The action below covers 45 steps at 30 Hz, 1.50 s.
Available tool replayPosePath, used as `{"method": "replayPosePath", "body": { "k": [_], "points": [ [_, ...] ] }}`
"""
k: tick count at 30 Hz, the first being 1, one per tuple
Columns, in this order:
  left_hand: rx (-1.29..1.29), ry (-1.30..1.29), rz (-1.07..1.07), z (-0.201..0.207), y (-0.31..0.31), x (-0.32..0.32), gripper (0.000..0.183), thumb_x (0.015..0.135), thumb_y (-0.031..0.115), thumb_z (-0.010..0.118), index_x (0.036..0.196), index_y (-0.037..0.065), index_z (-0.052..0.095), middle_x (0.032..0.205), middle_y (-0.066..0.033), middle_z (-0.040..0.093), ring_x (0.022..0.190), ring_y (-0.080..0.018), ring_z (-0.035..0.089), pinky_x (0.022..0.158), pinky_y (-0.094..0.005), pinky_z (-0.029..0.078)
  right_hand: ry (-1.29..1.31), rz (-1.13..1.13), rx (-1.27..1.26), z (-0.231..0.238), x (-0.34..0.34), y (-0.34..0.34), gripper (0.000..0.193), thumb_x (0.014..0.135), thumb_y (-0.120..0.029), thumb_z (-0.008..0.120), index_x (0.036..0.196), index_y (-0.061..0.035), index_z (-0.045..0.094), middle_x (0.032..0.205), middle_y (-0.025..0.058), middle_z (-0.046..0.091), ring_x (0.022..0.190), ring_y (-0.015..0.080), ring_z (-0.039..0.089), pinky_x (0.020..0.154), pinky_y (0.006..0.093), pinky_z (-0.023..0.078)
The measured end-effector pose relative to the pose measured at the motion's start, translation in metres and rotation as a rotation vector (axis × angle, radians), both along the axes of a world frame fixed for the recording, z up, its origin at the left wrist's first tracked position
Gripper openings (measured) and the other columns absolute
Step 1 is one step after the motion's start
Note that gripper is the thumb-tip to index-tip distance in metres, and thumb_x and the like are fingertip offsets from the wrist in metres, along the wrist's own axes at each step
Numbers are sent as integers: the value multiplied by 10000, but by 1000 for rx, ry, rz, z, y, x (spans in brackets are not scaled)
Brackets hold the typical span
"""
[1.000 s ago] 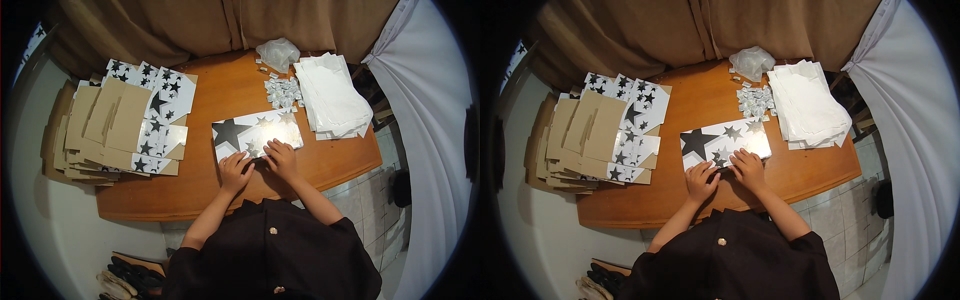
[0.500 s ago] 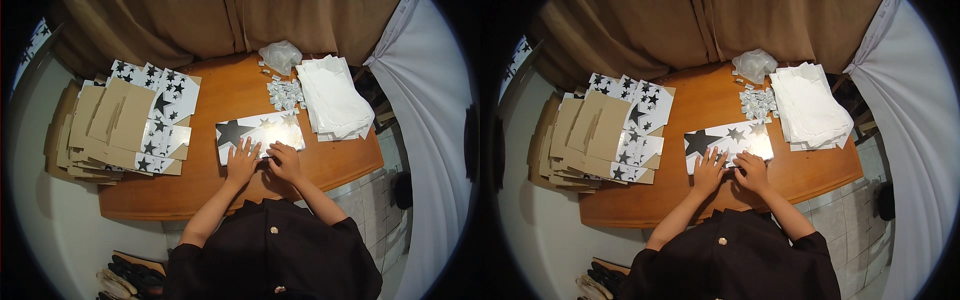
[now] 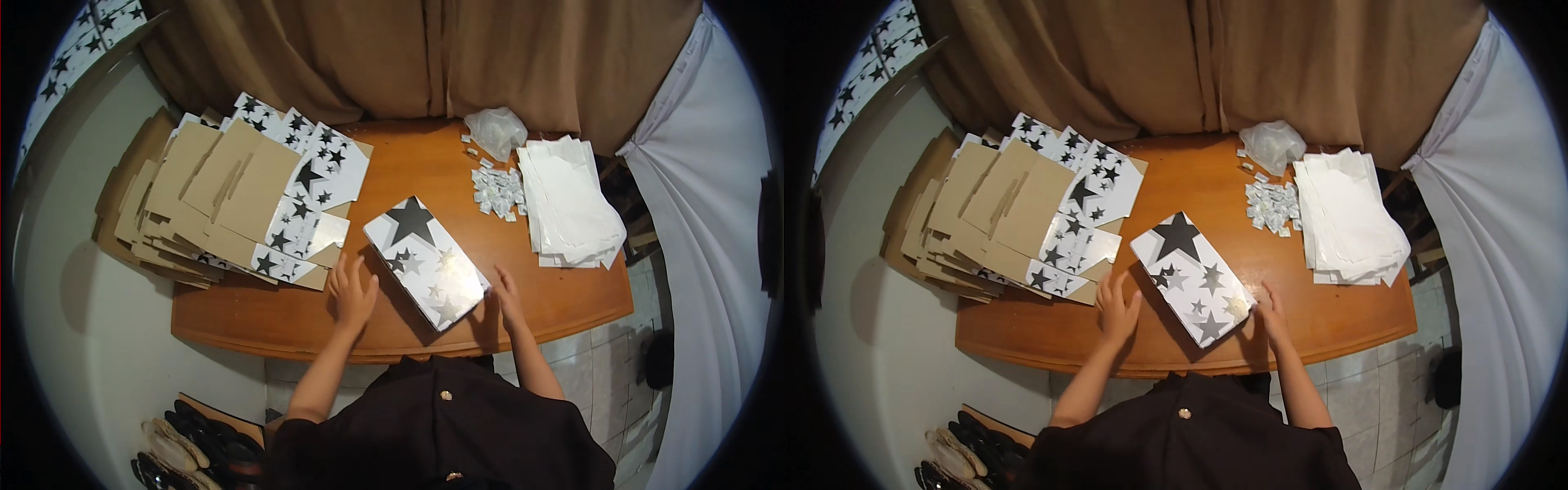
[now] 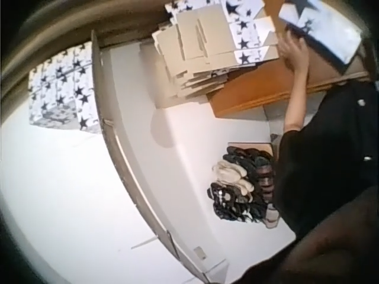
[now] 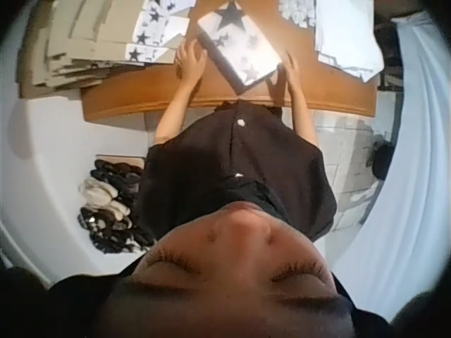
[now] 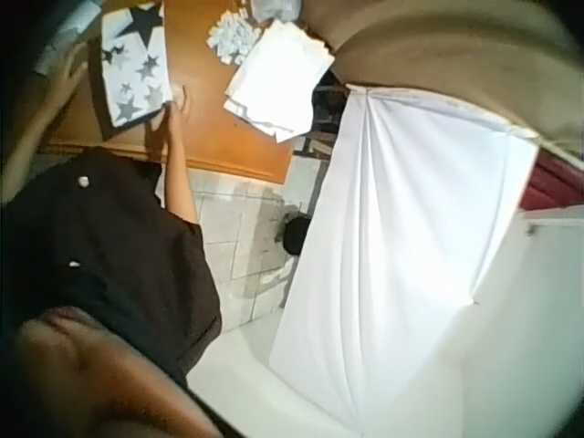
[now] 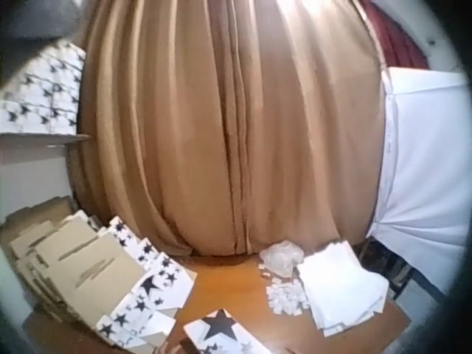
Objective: Folding flat cardboard pieces into shoe boxes with star patterns, inserting tissue paper, and stacking the completed boxes on a shelf.
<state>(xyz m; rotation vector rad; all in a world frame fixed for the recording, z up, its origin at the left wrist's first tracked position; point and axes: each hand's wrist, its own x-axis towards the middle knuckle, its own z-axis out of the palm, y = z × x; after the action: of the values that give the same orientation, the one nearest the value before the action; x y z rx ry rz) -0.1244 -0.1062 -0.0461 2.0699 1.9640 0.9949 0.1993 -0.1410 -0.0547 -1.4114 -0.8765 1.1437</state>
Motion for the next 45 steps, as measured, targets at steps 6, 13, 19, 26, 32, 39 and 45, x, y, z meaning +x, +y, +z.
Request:
{"method": "replayPosePath", "body": {
  "k": [6, 13, 19, 26, 32, 39, 45],
  "points": [
    [-484, -460, -446, -69, -66, 23, 853, 892, 494, 469, 1387, -106, 118, 1458, -295, 113, 1368, -404, 101, 1113, -426, 106, 66, 352, -32, 0, -37, -8, 660, 703, -50, 650, 1317, -43, 409, 1207, 97, 516, 1120, 207, 477, 950, 309, 378],
    [-393, -540, -334, -17, -95, 53, 991, 876, 534, 474, 1384, -74, -120, 1452, -309, -88, 1365, -422, -65, 1110, -456, 45, -102, 572, 174, 24, -51, -6, 754, 723, -166, 733, 1356, -53, 341, 1295, 131, 444, 1212, 236, 402, 997, 364, 330],
    [-166, -691, -246, 57, -128, 48, 845, 920, 409, 477, 1405, -58, -34, 1471, -279, -23, 1380, -382, -13, 1114, -418, 56, -119, 563, 500, 61, -75, -20, 768, 765, -224, 717, 1372, -13, 296, 1226, 129, 371, 1147, 237, 409, 976, 367, 331],
    [100, -692, -168, 142, -183, 45, 909, 903, 256, 560, 1414, -7, -144, 1503, -171, 24, 1381, -223, 66, 1101, -356, 98, 118, 722, 673, 115, -101, -50, 932, 713, -78, 739, 1411, -25, 123, 1337, 143, 298, 1239, 268, 352, 1020, 382, 290],
    [375, -460, -85, 186, -194, 21, 875, 890, 203, 564, 1420, -21, -95, 1509, -184, -4, 1396, -280, 30, 1108, -385, 74, -82, 447, 1249, 129, -164, -52, 998, 716, 69, 673, 1428, -150, 9, 1422, 237, 160, 1344, 364, 182, 1075, 470, 190],
    [645, -120, -54, 246, -176, -51, 864, 864, 189, 581, 1419, -46, -38, 1498, -232, -30, 1396, -343, -16, 1112, -416, 45, -383, 146, 1646, 222, -254, -41, 963, 777, -280, 697, 1461, -223, 22, 1467, 272, -108, 1339, 501, -58, 1021, 651, 68],
    [830, 175, -70, 349, -148, -143, 868, 860, 245, 591, 1421, -50, -1, 1489, -257, 15, 1389, -371, 47, 1109, -425, 86, -289, -66, 1886, 324, -364, 18, 1264, 594, -510, 795, 1453, -175, -70, 1418, 312, -206, 1331, 483, -143, 1026, 646, 69]
  ]
}}
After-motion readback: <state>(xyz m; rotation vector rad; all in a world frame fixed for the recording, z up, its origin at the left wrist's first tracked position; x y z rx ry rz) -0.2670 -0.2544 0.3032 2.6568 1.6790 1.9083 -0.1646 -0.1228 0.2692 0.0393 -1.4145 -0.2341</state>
